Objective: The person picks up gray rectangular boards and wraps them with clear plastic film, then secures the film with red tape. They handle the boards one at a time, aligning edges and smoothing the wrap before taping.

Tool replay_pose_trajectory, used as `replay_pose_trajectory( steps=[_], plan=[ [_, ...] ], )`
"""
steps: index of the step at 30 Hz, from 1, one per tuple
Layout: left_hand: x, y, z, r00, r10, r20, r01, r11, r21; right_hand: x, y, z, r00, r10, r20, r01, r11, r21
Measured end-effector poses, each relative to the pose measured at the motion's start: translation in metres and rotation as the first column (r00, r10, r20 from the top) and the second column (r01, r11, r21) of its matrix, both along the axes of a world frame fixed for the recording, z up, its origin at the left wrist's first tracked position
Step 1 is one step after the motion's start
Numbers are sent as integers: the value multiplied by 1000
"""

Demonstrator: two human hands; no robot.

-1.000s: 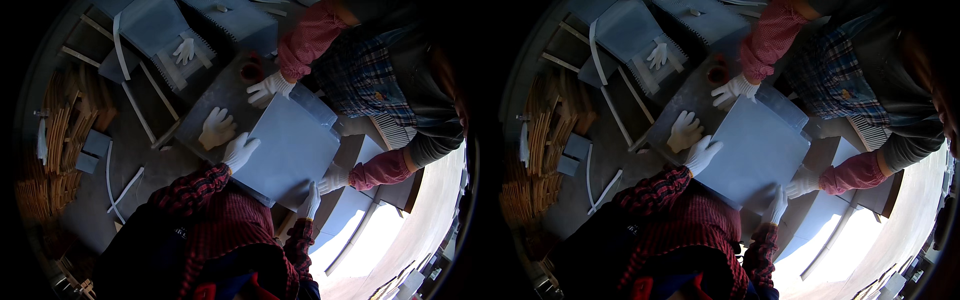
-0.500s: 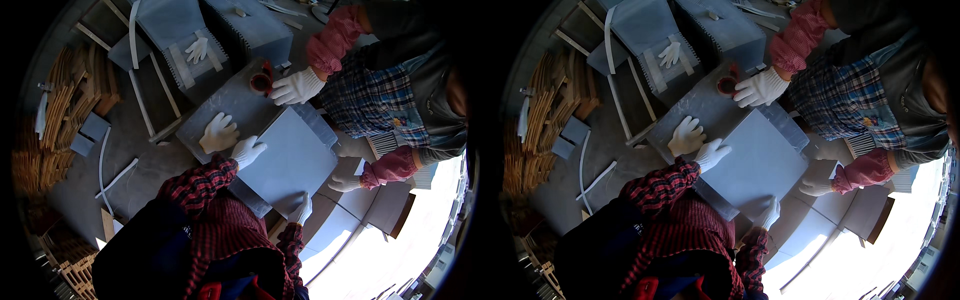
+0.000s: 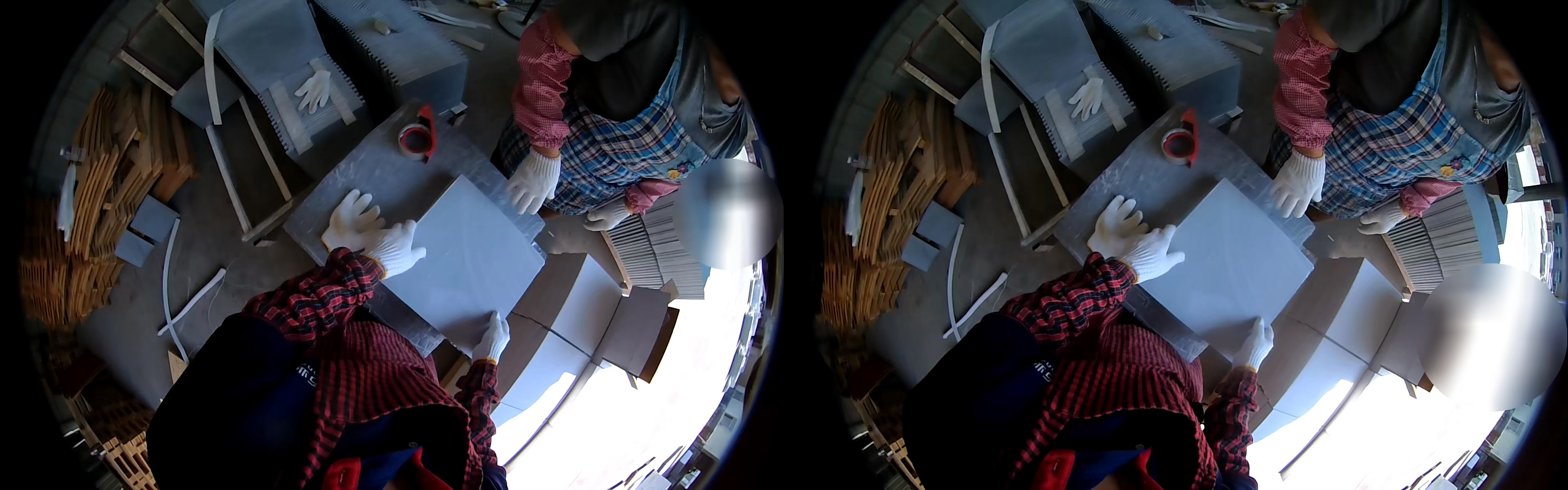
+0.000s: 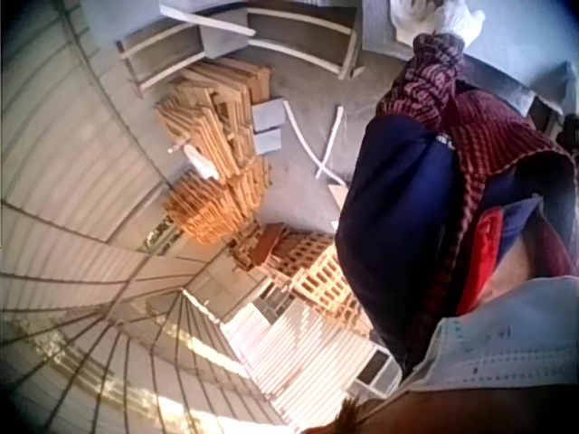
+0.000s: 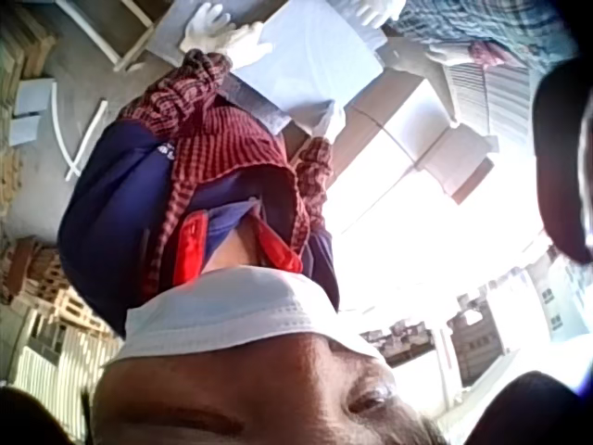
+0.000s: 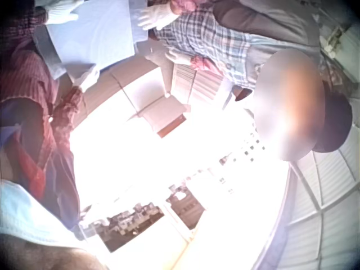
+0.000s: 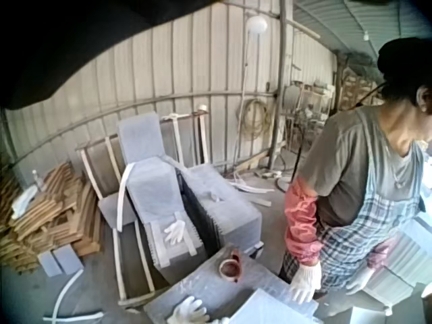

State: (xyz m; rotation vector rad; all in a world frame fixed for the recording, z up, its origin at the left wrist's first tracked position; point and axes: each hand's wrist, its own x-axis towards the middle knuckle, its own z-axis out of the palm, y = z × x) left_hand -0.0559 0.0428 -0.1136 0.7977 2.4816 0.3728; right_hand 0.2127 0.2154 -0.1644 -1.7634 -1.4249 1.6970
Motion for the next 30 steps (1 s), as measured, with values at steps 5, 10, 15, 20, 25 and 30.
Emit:
replay_pose_trajectory(
  steps=[5,10,15,20,25,30],
  plan=[
    [-37,-23,17,984,122,130,-137,985,110,-17,-1,-19,993,-43,105,29,991,131],
    [-28,-41,-42,934,106,342,-129,991,45,-15,5,-17,934,122,336,-223,933,282],
    [-4,-31,-44,900,207,384,-252,965,70,-36,8,73,832,92,547,-507,524,684],
    [-30,-18,-20,806,266,529,-282,958,-52,-15,35,41,987,159,24,-149,959,-242],
    [-30,-13,9,786,304,538,-315,946,-75,-12,5,12,963,-6,-269,-134,855,-500],
    [-23,-9,10,785,308,538,-327,943,-64,-13,6,35,948,65,-312,-206,873,-443]
  ],
)
